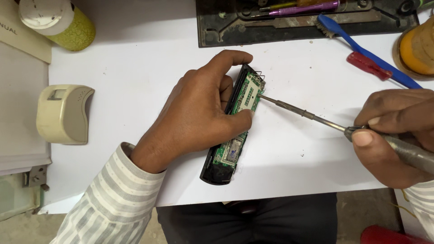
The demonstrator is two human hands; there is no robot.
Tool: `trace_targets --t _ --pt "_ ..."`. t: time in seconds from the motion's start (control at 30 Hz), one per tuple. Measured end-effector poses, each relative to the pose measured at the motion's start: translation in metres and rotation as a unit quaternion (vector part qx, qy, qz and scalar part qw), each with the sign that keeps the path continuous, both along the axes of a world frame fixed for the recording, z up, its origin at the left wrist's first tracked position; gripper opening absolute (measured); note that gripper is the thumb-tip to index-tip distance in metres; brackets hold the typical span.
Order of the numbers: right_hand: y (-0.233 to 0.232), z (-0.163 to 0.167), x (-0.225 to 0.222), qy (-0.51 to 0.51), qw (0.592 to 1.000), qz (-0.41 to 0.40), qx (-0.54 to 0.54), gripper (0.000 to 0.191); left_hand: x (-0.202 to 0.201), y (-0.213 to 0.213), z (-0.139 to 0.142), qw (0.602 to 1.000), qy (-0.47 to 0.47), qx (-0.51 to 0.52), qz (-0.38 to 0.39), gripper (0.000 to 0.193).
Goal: The person holds an opened mobile phone with its circuit board exposed in one hand and uses a soldering iron with the other hand to solder points on the board, repositioning the phone repeatedly to work on different spots along its edge.
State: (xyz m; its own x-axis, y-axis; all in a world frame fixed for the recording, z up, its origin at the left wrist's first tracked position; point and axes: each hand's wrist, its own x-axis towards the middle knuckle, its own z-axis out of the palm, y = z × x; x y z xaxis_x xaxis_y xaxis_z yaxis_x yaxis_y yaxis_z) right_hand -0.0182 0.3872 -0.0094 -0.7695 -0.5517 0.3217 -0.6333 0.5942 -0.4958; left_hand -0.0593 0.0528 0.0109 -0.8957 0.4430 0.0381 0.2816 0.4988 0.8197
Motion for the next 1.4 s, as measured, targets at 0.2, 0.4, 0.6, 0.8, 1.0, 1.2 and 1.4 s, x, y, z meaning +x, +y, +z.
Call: trace_targets --t 0.2,0.4,0.6,0.8,1.0,1.2,1.4 --pt "0.003 -0.003 0.001 -0.028 0.999 -0.03 0.006 0.032 0.001 0.002 0.0 1.0 -0.007 -0.006 0.003 0.075" --pt "0.003 -0.004 0.002 -0.056 0.997 -0.046 0.02 0.033 0.001 0.002 0.001 1.0 -0.002 -0.01 0.002 0.074" --pt "0.005 -0.004 0.001 -0.056 0.996 -0.049 0.048 0.032 0.001 0.001 -0.001 1.0 -0.004 -0.009 0.002 0.075" --pt "0.029 -0.029 -0.004 -0.017 0.997 0.051 -0.05 0.023 0.002 0.0 0.001 1.0 -0.005 0.021 -0.014 0.071" --pt "0.1 -0.072 -0.056 -0.137 0.941 0.256 -0.174 0.043 0.0 -0.01 0.004 0.998 -0.041 0.042 -0.031 0.074" --pt "0.11 -0.079 -0.057 -0.079 0.984 0.011 -0.16 0.038 -0.001 -0.013 0.008 0.999 -0.006 0.015 -0.03 0.055" --pt "0.073 -0.042 -0.066 -0.076 0.988 -0.104 -0.086 0.033 -0.02 -0.008 0.015 0.986 0.128 -0.061 -0.085 0.034"
